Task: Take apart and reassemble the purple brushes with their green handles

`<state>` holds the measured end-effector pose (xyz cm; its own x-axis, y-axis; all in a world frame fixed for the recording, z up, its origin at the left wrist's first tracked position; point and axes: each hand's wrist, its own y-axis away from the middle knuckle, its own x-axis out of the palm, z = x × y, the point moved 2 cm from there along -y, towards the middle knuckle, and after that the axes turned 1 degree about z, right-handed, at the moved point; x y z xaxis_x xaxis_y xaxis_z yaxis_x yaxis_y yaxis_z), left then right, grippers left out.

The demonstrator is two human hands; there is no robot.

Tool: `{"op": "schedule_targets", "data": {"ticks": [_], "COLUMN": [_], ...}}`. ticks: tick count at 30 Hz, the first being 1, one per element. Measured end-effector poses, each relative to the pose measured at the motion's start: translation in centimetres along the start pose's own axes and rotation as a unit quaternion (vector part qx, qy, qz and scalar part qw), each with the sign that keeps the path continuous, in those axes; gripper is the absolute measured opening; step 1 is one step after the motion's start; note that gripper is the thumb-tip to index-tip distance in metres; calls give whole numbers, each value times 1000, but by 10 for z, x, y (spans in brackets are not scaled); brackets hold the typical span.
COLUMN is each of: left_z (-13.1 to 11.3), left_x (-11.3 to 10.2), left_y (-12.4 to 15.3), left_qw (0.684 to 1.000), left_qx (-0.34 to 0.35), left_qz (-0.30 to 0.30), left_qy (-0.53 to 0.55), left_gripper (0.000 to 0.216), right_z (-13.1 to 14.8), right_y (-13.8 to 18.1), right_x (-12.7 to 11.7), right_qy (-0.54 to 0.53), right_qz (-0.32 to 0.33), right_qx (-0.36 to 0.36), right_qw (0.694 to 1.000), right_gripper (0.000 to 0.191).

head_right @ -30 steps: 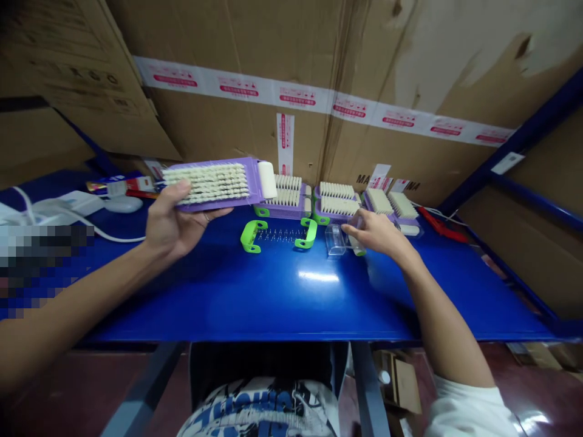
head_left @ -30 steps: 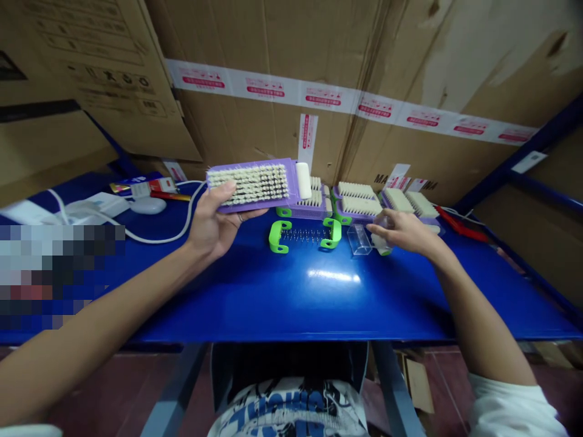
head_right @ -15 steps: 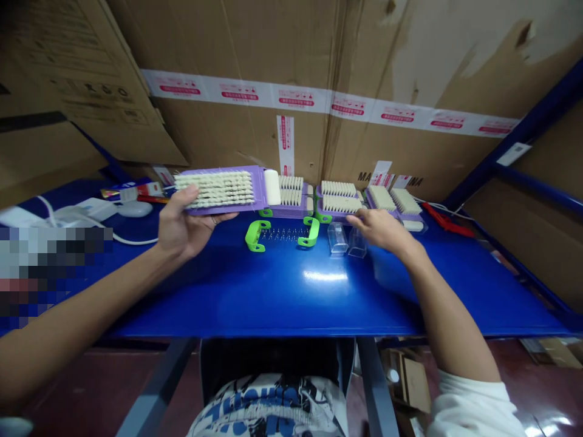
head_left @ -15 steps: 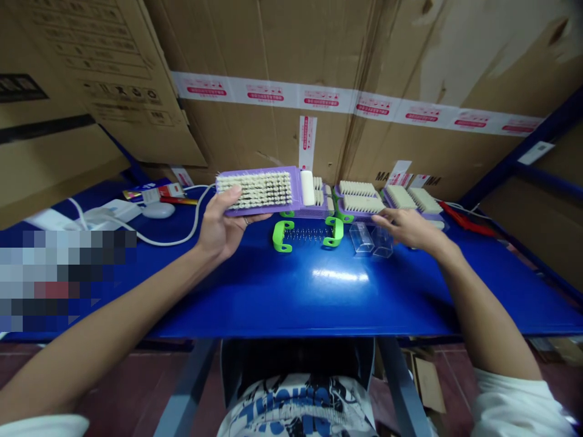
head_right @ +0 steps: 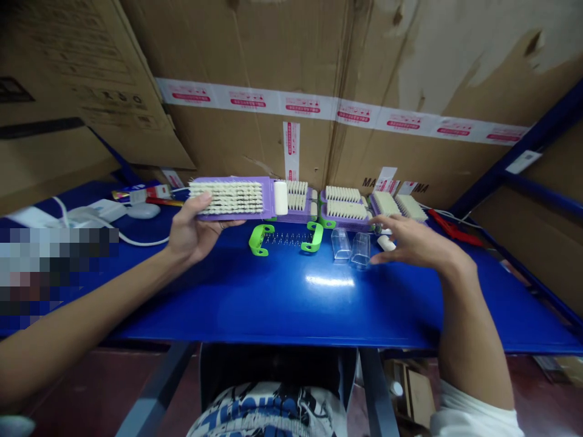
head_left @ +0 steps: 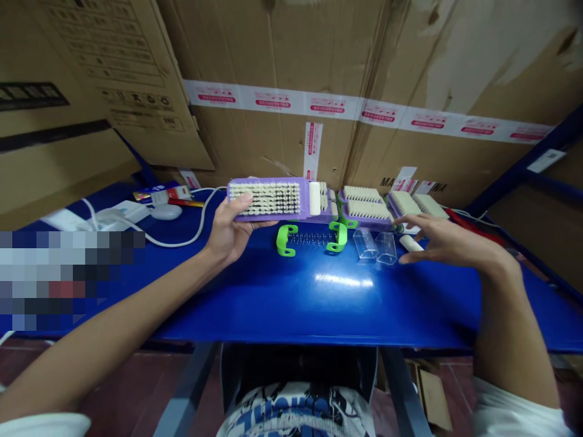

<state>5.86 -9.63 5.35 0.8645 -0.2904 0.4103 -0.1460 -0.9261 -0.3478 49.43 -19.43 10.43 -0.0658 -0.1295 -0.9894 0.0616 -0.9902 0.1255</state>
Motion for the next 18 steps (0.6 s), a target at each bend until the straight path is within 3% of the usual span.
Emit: {"op": "schedule_targets", "data": {"ticks": [3,7,13,18], "left_z": [1,5,7,11], "left_x": [0,-1,-2,-3], "left_y": [0,-1,0,-2], "left_qw": [1000,1000,1000,1000], "left_qx": [1,-7,-21,-15], "left_qz": [8,2,-7,8], "left_qy": [-2,-6,-14,-15], "left_gripper": [51,49,43,49], "right_z": [23,38,50,58], "right_y": [-8,-24,-30,-31], "right_x": [16,32,39,40], "right_qy": [-13,18,79,123], "right_qz": [39,1,-77,-80], "right_qx": [-95,-150,-155,-133], "right_qw": [995,989,982,980], "right_gripper": [100,74,62,61]}}
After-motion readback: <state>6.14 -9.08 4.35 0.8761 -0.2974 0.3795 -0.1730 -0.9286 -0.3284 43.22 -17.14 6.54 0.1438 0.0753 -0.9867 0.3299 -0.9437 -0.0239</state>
